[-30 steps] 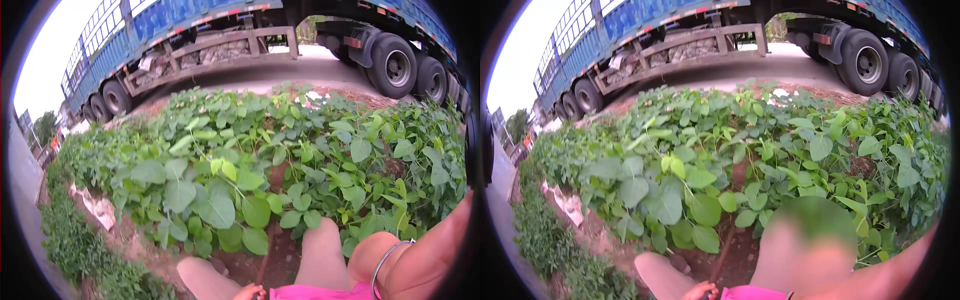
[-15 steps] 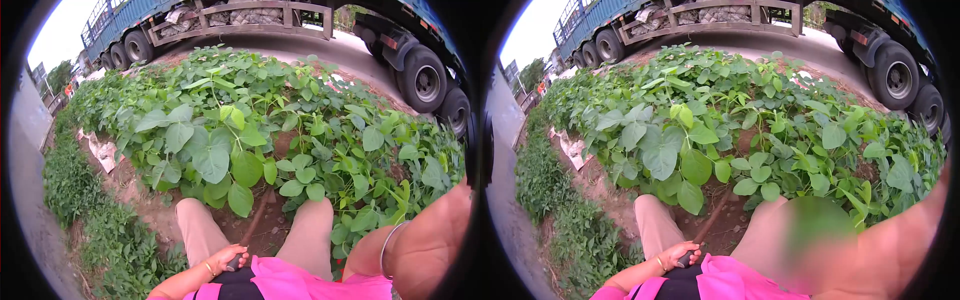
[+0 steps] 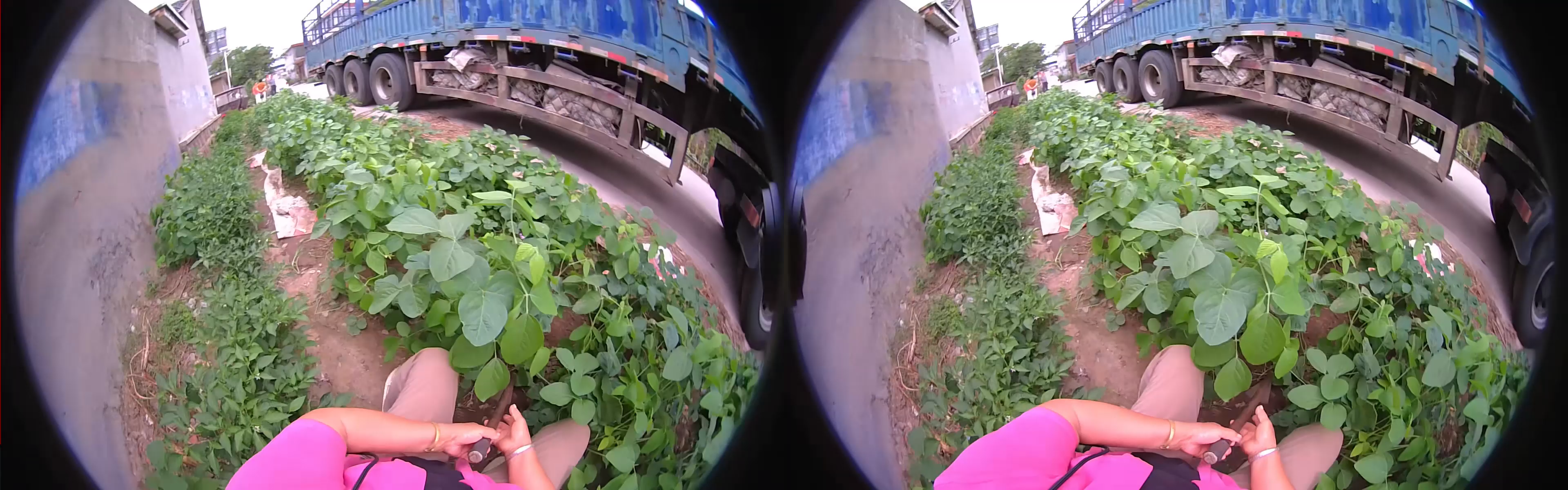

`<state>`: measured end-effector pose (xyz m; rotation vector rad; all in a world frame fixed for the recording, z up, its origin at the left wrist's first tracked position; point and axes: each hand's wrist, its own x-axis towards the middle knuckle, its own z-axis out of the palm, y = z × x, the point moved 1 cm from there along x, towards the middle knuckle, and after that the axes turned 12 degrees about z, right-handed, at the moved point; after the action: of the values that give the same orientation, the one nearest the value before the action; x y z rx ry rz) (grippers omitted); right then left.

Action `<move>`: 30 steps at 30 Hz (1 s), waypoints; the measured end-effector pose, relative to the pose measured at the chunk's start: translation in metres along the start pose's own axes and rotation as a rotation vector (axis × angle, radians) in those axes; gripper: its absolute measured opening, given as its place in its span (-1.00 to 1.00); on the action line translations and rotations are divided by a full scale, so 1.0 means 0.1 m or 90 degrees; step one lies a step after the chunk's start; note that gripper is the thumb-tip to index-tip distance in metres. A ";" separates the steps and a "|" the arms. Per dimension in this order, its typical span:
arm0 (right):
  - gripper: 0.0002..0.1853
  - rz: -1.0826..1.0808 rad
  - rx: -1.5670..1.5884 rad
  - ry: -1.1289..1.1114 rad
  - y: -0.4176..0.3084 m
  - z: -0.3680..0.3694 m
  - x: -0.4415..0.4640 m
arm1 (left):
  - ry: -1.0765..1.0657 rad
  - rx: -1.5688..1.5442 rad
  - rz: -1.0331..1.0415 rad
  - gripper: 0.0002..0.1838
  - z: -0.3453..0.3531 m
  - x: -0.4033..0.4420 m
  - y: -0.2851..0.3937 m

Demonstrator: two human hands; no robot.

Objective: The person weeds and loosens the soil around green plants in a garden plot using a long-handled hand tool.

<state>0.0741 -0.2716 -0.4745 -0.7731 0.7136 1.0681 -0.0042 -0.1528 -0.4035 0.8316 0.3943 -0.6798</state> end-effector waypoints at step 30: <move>-0.87 -0.175 -0.160 0.089 0.05 0.09 -0.23 | 0.023 0.087 0.090 -0.82 0.37 -0.09 -0.14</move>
<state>0.0633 -0.2737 -0.4515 -1.1367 0.5753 0.8682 -0.0180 -0.1847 -0.3834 0.9933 0.3214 -0.5657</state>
